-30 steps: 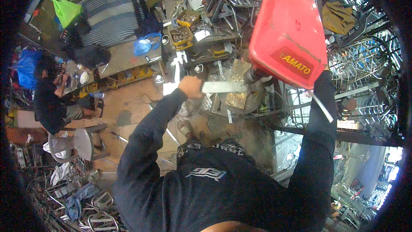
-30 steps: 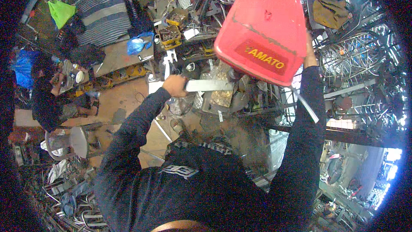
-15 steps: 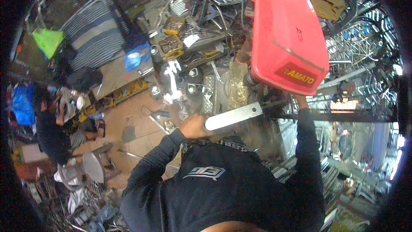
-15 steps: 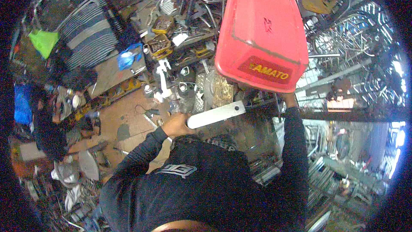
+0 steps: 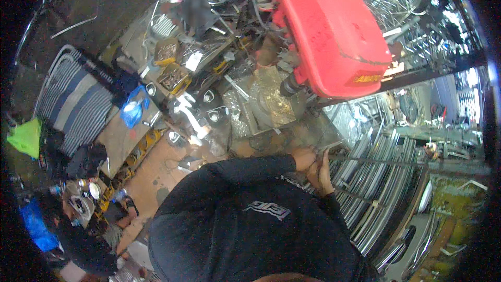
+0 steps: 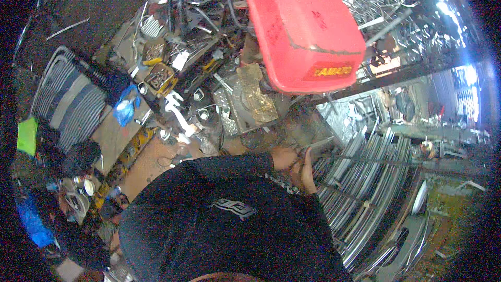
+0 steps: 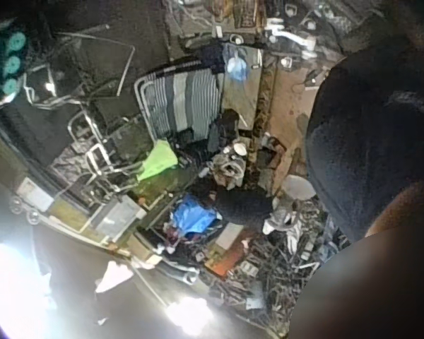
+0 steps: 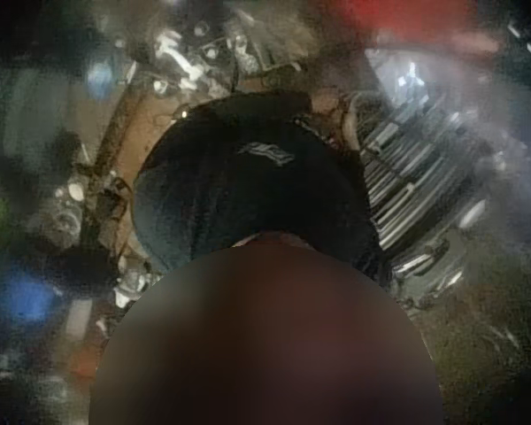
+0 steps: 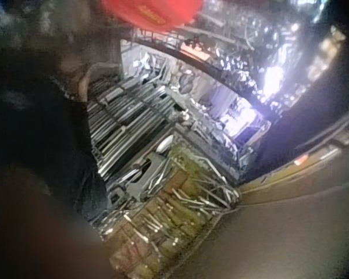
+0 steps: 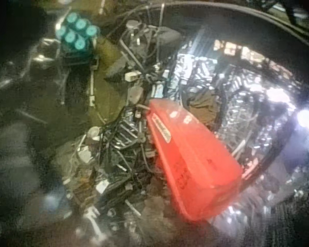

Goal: The person operates a red AMATO drill press, holding a metal bar in place with one hand while repeatedly pulling the drill lever with the other to drill holes. The person adjusts the bar between cycles and continues drilling until the end of the clip.

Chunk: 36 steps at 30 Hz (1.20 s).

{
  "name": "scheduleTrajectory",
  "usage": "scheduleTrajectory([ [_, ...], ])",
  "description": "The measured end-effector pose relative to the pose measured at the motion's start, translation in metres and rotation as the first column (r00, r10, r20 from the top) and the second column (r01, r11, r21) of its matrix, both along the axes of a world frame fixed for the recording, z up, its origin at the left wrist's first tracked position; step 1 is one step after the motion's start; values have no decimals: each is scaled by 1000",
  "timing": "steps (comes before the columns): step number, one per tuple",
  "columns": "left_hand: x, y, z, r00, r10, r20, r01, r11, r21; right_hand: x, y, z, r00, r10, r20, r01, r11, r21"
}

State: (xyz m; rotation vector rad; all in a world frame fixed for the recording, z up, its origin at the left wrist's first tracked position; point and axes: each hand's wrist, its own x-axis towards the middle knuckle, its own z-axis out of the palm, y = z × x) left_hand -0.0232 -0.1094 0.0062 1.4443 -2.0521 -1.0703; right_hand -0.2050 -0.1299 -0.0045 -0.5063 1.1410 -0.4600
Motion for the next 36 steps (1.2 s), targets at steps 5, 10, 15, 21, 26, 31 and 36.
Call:
scheduleTrajectory([
  [5, 25, 15, 63, 903, -131, -408, 137, 990, -14, -17, -30, -2, 949, -313, 42, 313, 950, -10],
  [10, 146, 30, 97, 601, 591, -539, -794, 523, -310, -89, -37, -40, 837, -488, 249, 502, 865, 9],
  [15, 242, -49, 84, 271, 737, -619, -938, 60, -341, -117, -62, -48, 809, -526, 262, 508, 850, 136],
  [21, 254, -81, 110, 149, 811, -566, -972, 14, -236, -184, -115, -48, 834, -366, 413, 349, 930, 119],
  [26, 221, -72, 147, 86, 840, -535, -955, -84, -286, -235, -176, -56, 833, -318, 452, 340, 940, 34],
  [31, 196, -60, 145, 27, 830, -557, -950, -151, -272, -274, -232, -59, 935, -284, 213, 281, 959, 44],
  [36, 93, -36, 54, -69, 860, -505, -745, -381, -547, -320, -267, -133, 842, -419, 340, 334, 900, 281],
])
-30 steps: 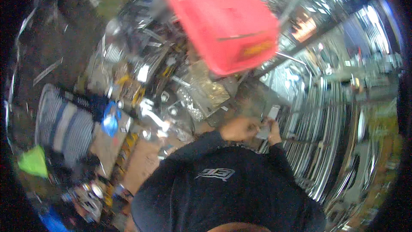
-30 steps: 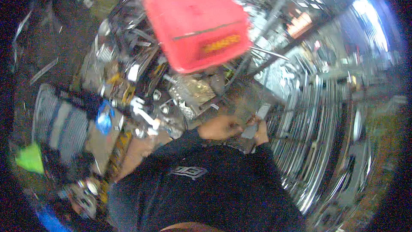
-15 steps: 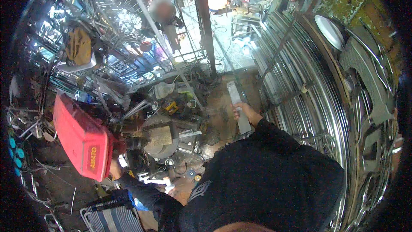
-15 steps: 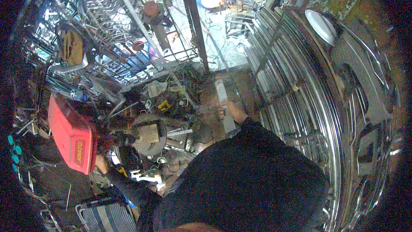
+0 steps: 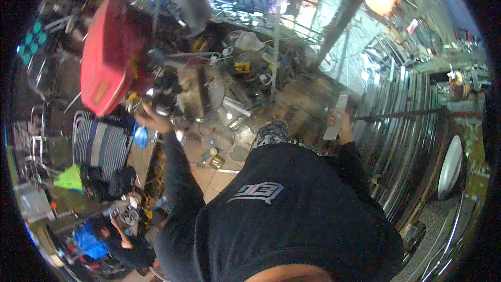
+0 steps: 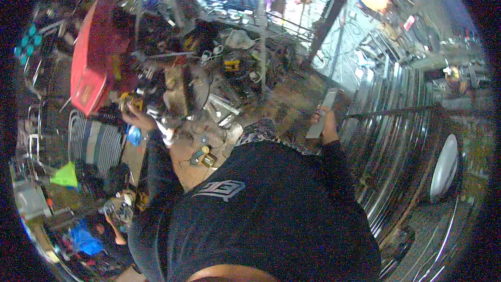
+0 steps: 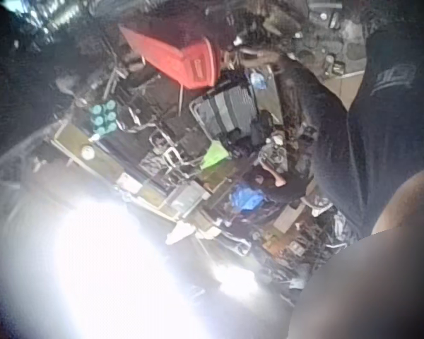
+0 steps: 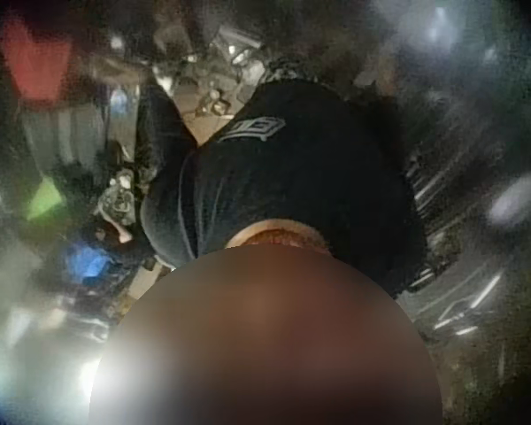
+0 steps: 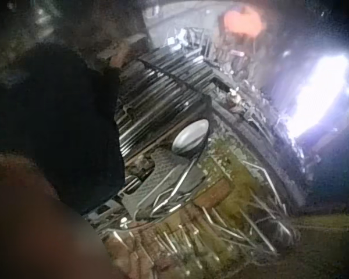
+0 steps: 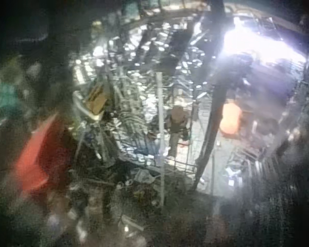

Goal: The person operates a red AMATO drill press, holding a metal bar in place with one hand while repeatedly pulling the drill lever with the other to drill holes. The person adjusts the bar between cycles and continues drilling until the end of the clip.

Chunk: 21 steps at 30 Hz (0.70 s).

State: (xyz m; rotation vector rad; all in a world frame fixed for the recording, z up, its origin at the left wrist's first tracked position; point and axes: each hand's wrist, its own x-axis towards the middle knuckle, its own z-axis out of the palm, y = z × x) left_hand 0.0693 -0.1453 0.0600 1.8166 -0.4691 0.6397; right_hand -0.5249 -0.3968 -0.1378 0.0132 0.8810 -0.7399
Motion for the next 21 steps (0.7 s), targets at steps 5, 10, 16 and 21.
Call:
scheduleTrajectory([
  [5, -199, -26, -176, 600, -297, -743, 703, 639, 312, -27, 14, -98, 999, -29, -25, 30, 999, 33],
  [10, -243, -142, -242, 265, -256, -930, 964, 76, 254, -49, 0, -100, 983, -63, 175, 17, 967, 254],
  [16, -214, -269, -244, 258, -207, -944, 950, -124, 287, -58, -101, -40, 963, -134, -233, 119, 990, -79],
  [21, -212, -346, -239, 277, -171, -945, 918, -245, 313, -64, -181, -26, 833, -312, -456, -171, 639, -750],
])
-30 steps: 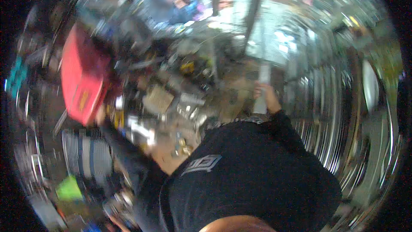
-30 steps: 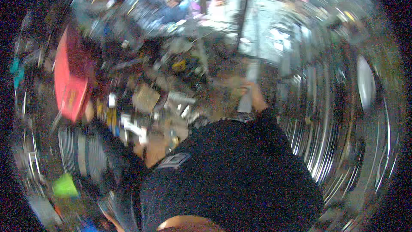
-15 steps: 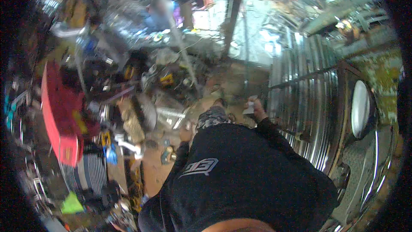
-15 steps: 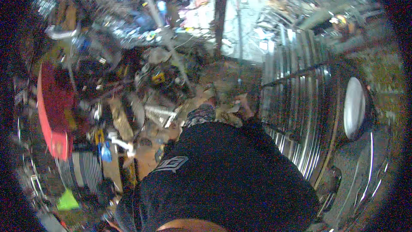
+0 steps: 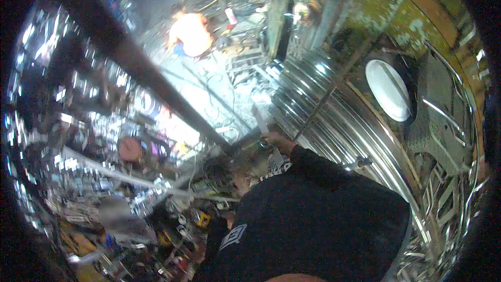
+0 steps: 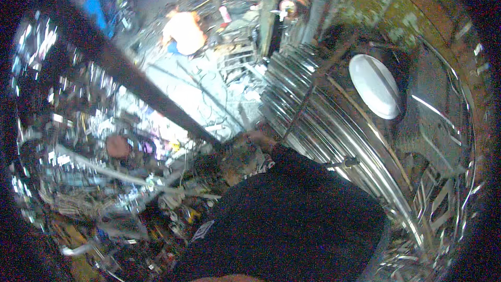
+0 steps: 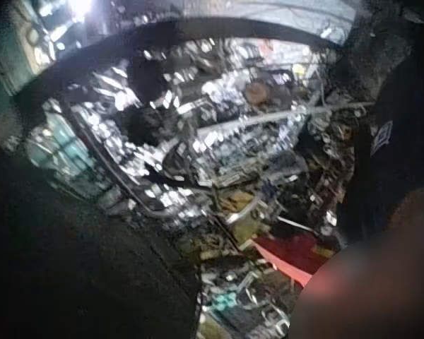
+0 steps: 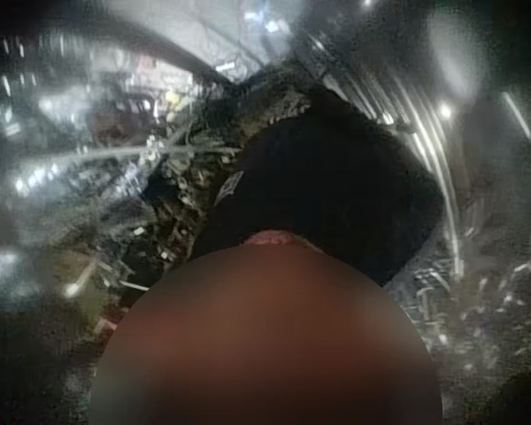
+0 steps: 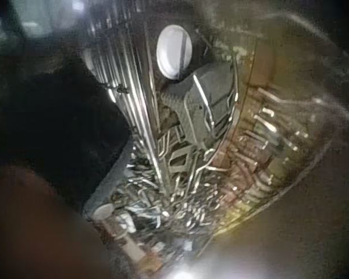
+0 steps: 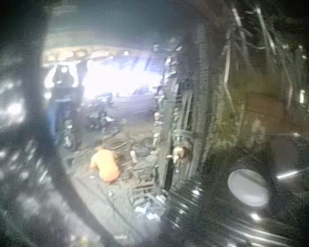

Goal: The person operates a red AMATO drill press, holding a metal bar in place with one hand while repeatedly pulling the drill lever with the other to drill holes. The person adjusts the bar between cycles and continues drilling until the end of the clip.

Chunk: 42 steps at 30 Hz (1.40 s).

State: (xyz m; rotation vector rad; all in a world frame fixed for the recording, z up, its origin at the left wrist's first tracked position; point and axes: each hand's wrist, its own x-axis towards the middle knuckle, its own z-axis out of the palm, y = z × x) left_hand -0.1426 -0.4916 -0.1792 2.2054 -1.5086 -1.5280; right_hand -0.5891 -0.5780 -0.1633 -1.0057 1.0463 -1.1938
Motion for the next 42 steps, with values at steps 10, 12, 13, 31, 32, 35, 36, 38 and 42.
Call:
scheduleTrajectory([
  [10, -94, -156, 2, 966, -257, -22, 255, 965, -65, 5, -198, 12, 364, 97, -926, -142, 989, 47],
  [12, -124, -187, 2, 947, -320, -28, 317, 944, -93, 13, -220, 11, 383, 160, -910, -82, 987, 139],
  [13, -137, -201, 3, 939, -343, -30, 339, 935, -106, 17, -230, 8, 394, 180, -901, -68, 984, 167],
  [31, -126, -198, 40, 963, 212, 168, -207, 977, -45, -129, -303, -99, 83, 486, -870, -375, 824, 425],
  [32, -122, -197, 40, 956, 235, 177, -231, 972, -43, -138, -307, -108, 63, 497, -865, -376, 815, 441],
  [35, -110, -192, 37, 940, 286, 186, -283, 958, -45, -158, -314, -136, -11, 434, -901, -463, 797, 389],
  [36, -105, -191, 34, 935, 300, 190, -297, 954, -45, -162, -314, -145, -71, 446, -892, -473, 773, 424],
  [38, -97, -192, 29, 926, 330, 181, -328, 944, -43, -168, -315, -157, 34, 311, -950, -556, 795, 240],
  [42, -87, -195, 25, 906, 385, 179, -382, 923, -49, -172, -319, -154, 67, 378, -923, -549, 787, 282],
])
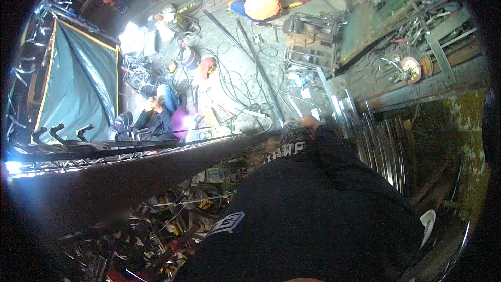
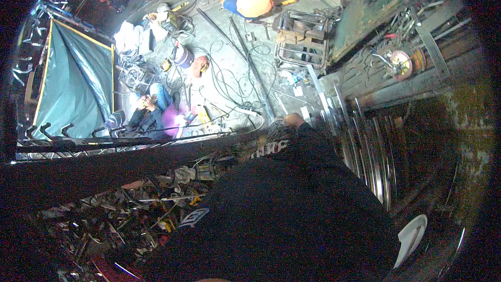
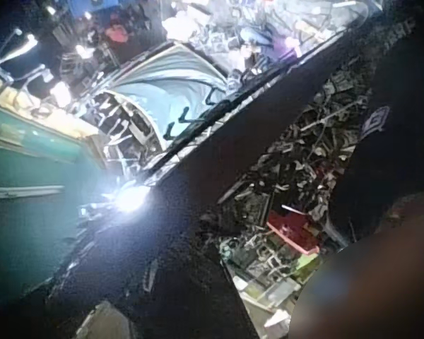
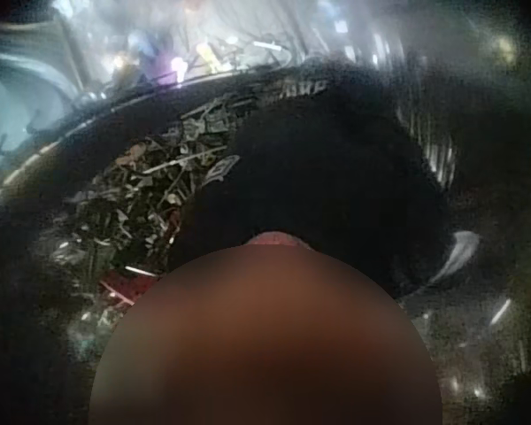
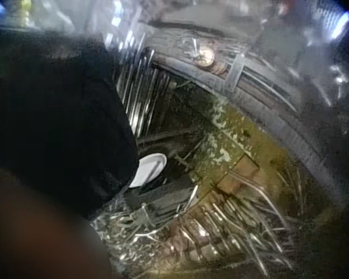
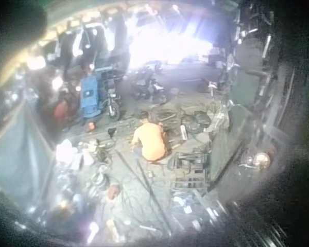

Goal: The person operates a red AMATO drill press, holding a metal bar in place with one hand while repeatedly pulling the drill lever with the other to drill holes. The person adjusts the bar between cycles and continues drilling until the end of the clip.

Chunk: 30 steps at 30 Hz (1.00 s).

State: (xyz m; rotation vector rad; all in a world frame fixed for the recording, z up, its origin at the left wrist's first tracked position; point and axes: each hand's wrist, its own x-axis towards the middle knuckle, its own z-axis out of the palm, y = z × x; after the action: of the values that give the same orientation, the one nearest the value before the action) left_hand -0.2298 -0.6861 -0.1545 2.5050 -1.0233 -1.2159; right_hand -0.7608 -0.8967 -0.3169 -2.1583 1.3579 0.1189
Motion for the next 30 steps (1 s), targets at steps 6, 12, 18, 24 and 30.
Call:
scheduleTrajectory([
  [6, -6, 3, 3, 991, 133, 33, -133, 991, 19, -6, -43, 33, 289, -956, -55, 401, 69, 913],
  [12, -22, 10, 29, 955, 253, 156, -271, 957, 103, -45, -134, 16, 212, -966, -145, 318, -73, 945],
  [18, -72, -31, 32, 941, 253, 226, -300, 932, 203, -92, -208, -44, 330, -926, -184, 565, 38, 824],
  [24, -137, -132, -5, 982, 83, 169, -129, 950, 283, -130, -254, -46, 692, -711, -127, 554, 410, 725],
  [30, -180, -244, -21, 900, -418, 123, 385, 895, 226, -174, -275, -51, 840, -522, -150, 458, 532, 712],
])
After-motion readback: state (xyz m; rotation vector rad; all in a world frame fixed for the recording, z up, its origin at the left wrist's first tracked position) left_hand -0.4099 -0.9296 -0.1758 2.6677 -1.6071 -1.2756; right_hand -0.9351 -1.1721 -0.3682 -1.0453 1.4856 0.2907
